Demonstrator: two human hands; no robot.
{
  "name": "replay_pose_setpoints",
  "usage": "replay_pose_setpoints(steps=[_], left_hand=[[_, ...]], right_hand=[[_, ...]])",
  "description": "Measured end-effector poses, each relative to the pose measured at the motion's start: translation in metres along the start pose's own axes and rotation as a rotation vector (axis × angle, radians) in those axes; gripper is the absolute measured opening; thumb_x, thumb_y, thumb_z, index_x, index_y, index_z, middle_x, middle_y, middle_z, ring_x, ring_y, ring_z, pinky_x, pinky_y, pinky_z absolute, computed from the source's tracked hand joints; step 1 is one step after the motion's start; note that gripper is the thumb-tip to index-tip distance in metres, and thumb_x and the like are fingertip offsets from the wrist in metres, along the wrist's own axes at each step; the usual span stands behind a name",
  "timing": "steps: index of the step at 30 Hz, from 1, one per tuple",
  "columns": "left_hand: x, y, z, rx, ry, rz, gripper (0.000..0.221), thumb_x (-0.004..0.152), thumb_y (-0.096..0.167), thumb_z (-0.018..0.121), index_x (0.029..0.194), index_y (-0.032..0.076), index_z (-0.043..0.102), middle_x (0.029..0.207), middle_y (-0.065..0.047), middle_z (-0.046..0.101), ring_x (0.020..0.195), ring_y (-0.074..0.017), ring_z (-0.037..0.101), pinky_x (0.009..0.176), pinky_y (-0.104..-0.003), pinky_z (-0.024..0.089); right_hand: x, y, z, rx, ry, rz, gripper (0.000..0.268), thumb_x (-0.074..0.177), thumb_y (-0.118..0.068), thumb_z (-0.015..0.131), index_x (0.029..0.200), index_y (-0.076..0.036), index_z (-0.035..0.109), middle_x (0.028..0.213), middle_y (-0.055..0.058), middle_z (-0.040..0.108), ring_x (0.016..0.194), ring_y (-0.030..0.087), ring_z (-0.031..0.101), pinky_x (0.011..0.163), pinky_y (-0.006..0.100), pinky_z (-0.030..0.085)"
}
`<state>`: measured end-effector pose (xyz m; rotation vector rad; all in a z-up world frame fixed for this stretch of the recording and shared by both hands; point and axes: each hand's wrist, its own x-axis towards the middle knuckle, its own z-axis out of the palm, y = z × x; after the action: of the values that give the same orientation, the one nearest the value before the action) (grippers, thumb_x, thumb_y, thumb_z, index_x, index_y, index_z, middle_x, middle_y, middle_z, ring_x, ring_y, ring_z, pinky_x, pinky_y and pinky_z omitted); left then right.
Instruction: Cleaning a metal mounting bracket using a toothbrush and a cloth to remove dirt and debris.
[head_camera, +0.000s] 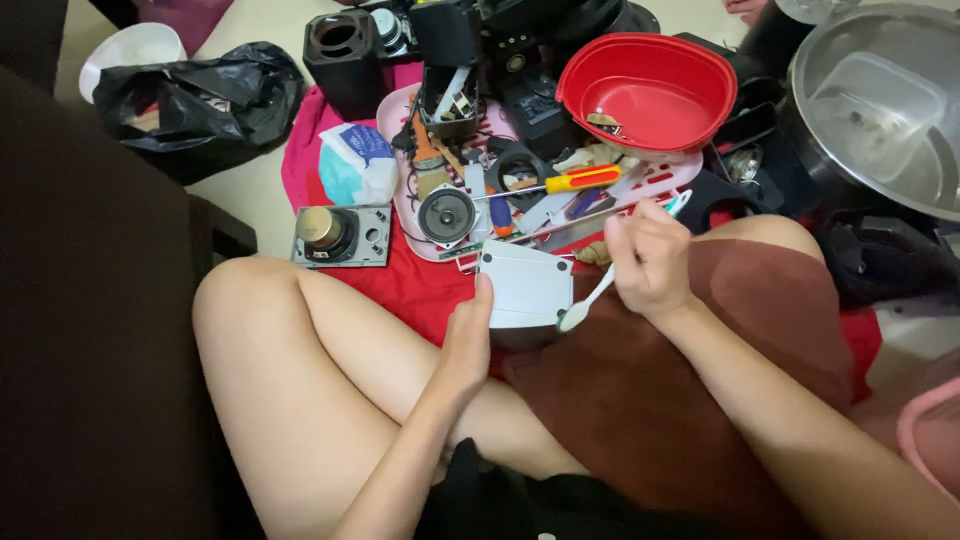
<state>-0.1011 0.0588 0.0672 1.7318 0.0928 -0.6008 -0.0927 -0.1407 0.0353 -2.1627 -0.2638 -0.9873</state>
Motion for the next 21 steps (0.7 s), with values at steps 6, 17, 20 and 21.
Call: replay_pose_setpoints(steps=[6,17,20,21], left_hand=[[0.0,0.003,0.0,0.016,0.0,-0.005,0.077,0.087,0.057,0.025,0.106,-0.01,0.058,0.107,-0.021,0.057,0.11,-0.029,0.048,0.101,-0.039,0.029],[0.002,-0.005,0.004,0.002,0.008,-0.017,0.076,0.087,0.057,0.025,0.102,-0.01,0.059,0.101,-0.02,0.057,0.105,-0.0278,0.048,0.099,-0.039,0.031],[0.006,-0.007,0.001,0.005,0.018,-0.006,0.076,0.087,0.057,0.026,0.099,-0.009,0.06,0.098,-0.018,0.057,0.102,-0.0274,0.049,0.098,-0.038,0.032],[0.005,-0.007,0.002,0.009,0.019,-0.004,0.076,0.087,0.057,0.026,0.098,-0.009,0.061,0.097,-0.018,0.057,0.101,-0.0269,0.049,0.097,-0.038,0.032]], right_hand=[[-0.007,0.018,0.002,0.005,0.044,0.021,0.045,0.091,-0.004,0.052,0.047,-0.007,0.048,0.047,0.009,0.045,0.052,0.028,0.048,0.057,0.031,0.041],[-0.017,0.036,-0.001,-0.072,0.097,0.081,0.043,0.094,-0.006,0.046,0.052,-0.004,0.049,0.052,0.015,0.048,0.057,0.033,0.051,0.062,0.036,0.042],[-0.009,0.024,0.005,-0.044,0.107,0.075,0.045,0.094,-0.005,0.047,0.049,-0.006,0.051,0.051,0.011,0.05,0.056,0.029,0.051,0.063,0.032,0.043],[-0.006,0.013,0.004,-0.045,0.07,0.011,0.048,0.093,-0.003,0.05,0.045,-0.009,0.051,0.049,0.006,0.051,0.053,0.026,0.051,0.061,0.028,0.043]])
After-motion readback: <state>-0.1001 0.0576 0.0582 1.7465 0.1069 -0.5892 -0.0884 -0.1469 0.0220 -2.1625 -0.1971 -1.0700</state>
